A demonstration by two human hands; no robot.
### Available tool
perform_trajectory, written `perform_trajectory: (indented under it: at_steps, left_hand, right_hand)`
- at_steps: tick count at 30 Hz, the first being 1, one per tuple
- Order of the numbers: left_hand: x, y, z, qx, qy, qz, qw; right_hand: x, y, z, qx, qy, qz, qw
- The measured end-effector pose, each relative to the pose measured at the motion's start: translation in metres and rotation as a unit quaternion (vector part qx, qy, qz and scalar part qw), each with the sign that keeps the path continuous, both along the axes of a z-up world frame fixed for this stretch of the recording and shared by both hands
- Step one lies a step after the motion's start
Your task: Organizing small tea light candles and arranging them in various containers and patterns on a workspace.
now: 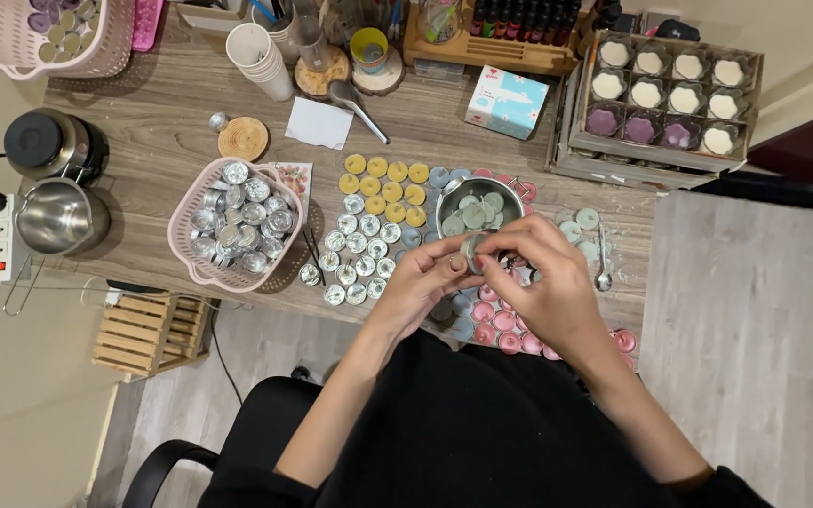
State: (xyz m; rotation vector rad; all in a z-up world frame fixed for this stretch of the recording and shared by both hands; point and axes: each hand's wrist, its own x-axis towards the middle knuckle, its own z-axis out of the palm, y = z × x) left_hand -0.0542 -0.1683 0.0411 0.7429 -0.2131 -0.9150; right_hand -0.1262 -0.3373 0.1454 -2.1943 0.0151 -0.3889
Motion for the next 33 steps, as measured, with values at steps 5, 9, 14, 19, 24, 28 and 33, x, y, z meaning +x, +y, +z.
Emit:
perform_trajectory:
  at_steps: [5, 9, 14, 19, 24, 28, 33]
  left_hand:
    - [-0.003, 0.007, -0.010, 0.014, -0.008, 0.013, 1.000]
    - [-0.004, 0.011, -0.020, 0.034, -0.016, 0.000, 0.999]
    - [-0.003, 0.008, -0.015, 0.048, -0.025, -0.018, 0.998]
    - [-0.002, 0.005, -0.020, 0.057, -0.035, -0.019, 0.998]
    - [-0.002, 0.000, -0.011, 0.059, -0.015, -0.041, 0.997]
    - [0.000, -0.005, -0.013, 0.095, -0.030, -0.038, 0.994]
    - [0.000, -0.009, -0.008, 0.090, -0.037, -0.049, 0.994]
  right_hand:
    - [0.003, 0.004, 0.006, -0.041, -0.025, 0.038, 0.998]
    - [0.006, -0.002, 0.005, -0.066, -0.019, 0.083, 0.994]
    - [0.006, -0.008, 0.000, -0.052, 0.031, 0.096, 0.994]
    - [0.011, -0.017, -0.008, -0.061, 0.060, 0.106, 0.991]
    - [0.015, -0.024, -0.007, -0.049, 0.127, 0.108, 0.985]
    - [0.014, -0.029, -0.010, -0.046, 0.135, 0.108, 0.984]
    - [0.010, -0.032, -0.014, -0.025, 0.116, 0.101, 0.988]
